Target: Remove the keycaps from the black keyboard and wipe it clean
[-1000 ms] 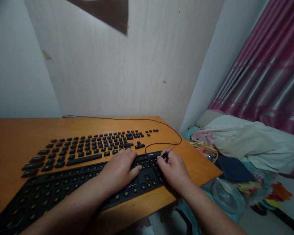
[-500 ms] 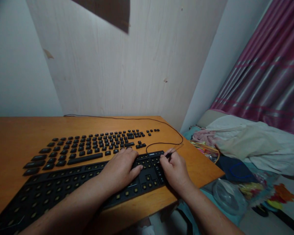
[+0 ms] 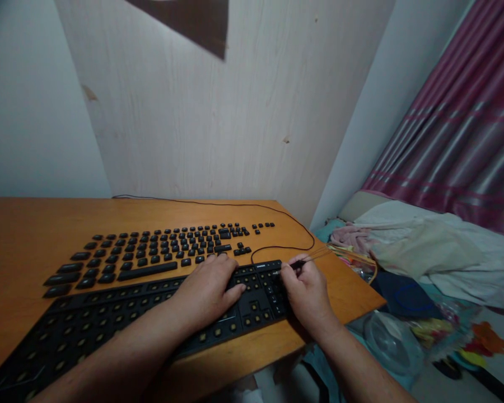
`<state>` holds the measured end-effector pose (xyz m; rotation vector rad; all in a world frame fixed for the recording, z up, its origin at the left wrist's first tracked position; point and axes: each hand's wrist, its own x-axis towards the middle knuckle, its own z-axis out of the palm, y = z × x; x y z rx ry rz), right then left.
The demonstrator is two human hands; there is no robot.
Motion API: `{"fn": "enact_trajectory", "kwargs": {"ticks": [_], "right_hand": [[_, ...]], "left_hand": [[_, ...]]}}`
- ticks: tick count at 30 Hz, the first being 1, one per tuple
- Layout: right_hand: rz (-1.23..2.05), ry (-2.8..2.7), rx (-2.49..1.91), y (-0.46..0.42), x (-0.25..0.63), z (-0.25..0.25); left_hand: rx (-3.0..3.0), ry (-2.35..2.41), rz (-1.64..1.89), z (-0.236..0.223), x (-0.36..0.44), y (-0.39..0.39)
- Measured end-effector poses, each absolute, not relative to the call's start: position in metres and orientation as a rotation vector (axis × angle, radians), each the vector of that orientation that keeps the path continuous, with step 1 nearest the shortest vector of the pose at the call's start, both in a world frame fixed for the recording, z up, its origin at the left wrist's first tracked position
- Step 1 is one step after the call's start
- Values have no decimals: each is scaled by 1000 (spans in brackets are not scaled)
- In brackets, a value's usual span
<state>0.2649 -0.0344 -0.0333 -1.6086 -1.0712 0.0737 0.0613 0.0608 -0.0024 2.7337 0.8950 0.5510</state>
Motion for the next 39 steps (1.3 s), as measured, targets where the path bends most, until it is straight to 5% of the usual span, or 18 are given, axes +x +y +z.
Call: {"fn": "enact_trajectory", "kwargs": {"ticks": [16, 39], "right_hand": [[-67, -1247, -1464, -9, 209, -4], [32, -1333, -1325, -13, 205, -7]], "left_hand": [[1601, 621, 800, -1, 77, 66], [1360, 687, 788, 7, 72, 68]]}}
